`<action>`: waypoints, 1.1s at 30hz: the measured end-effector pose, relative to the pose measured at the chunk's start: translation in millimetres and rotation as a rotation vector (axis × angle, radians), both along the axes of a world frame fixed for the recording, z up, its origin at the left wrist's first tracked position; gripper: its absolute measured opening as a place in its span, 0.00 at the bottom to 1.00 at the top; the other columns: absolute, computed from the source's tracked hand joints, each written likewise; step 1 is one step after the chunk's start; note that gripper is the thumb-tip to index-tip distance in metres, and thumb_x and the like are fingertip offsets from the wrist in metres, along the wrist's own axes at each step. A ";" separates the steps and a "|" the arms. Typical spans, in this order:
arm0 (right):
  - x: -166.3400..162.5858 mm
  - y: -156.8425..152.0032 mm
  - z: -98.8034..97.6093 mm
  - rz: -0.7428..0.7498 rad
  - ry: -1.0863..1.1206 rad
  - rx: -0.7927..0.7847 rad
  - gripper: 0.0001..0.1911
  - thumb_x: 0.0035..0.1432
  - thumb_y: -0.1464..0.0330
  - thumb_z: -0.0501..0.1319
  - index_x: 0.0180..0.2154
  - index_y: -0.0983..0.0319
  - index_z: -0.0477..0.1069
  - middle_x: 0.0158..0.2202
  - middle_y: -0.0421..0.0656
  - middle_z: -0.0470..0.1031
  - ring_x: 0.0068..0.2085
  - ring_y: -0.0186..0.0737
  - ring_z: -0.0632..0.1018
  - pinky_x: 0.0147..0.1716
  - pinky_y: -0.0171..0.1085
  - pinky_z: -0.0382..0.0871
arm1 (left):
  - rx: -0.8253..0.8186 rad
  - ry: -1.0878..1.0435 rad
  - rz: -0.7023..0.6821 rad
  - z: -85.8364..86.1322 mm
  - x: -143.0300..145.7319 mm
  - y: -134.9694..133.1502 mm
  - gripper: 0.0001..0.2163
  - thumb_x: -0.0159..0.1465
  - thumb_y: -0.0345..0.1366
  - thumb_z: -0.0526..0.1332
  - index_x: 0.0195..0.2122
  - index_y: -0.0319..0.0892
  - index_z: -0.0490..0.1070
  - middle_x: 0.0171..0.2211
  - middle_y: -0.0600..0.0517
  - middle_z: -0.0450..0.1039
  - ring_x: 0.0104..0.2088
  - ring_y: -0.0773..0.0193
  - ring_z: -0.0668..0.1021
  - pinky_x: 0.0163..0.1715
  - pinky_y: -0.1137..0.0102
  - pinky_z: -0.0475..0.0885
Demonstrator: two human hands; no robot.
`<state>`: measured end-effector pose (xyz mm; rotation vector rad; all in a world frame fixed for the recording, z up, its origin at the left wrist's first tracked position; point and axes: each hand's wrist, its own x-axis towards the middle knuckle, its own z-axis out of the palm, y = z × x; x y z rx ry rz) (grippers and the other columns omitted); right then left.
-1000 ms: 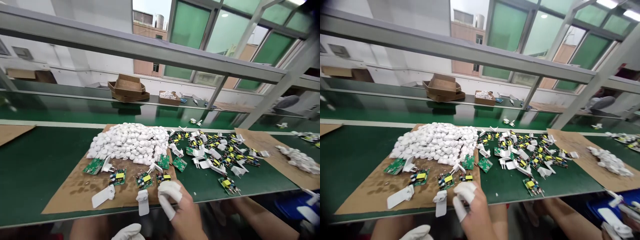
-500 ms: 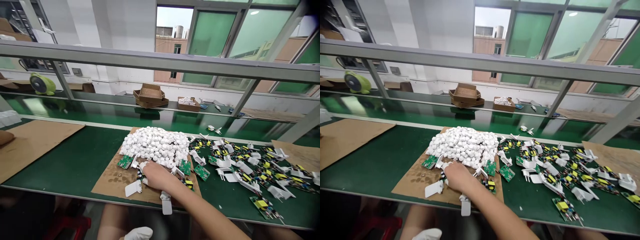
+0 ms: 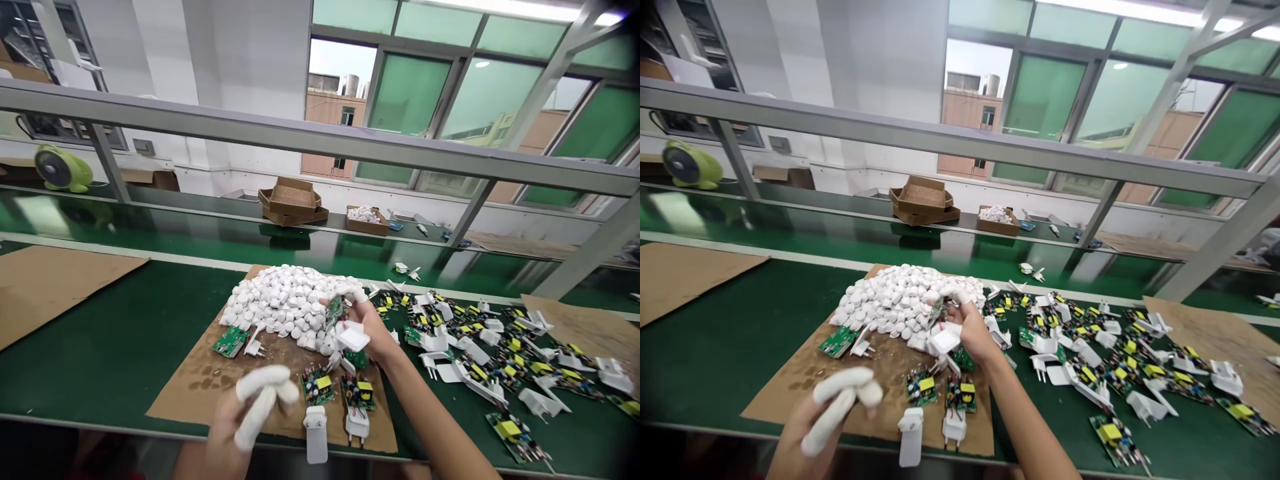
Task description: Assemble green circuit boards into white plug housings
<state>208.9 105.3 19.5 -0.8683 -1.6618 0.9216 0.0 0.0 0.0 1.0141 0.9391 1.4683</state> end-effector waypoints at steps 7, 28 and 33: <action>23.0 32.6 -1.6 -0.174 0.268 0.047 0.21 0.46 0.51 0.63 0.36 0.56 0.60 0.41 0.46 0.76 0.47 0.48 0.77 0.48 0.45 0.71 | -0.181 -0.055 -0.296 47.0 65.1 122.0 0.09 0.61 0.32 0.61 0.42 0.36 0.72 0.32 0.46 0.78 0.34 0.61 0.79 0.32 0.72 0.74; 40.5 38.1 -33.2 -0.398 -0.675 0.177 0.16 0.49 0.80 0.57 0.39 0.67 0.77 0.52 0.59 0.71 0.64 0.61 0.58 0.62 0.61 0.48 | -0.257 -0.456 -0.380 33.6 68.8 174.3 0.14 0.69 0.31 0.48 0.47 0.36 0.73 0.28 0.47 0.77 0.25 0.62 0.79 0.29 0.70 0.78; 32.8 40.9 -45.3 -0.372 -0.844 0.119 0.15 0.44 0.84 0.55 0.31 0.69 0.77 0.47 0.61 0.73 0.67 0.63 0.50 0.63 0.61 0.44 | -0.271 -0.420 -0.407 23.8 72.0 172.8 0.13 0.68 0.34 0.53 0.45 0.35 0.74 0.26 0.47 0.77 0.28 0.58 0.80 0.32 0.67 0.78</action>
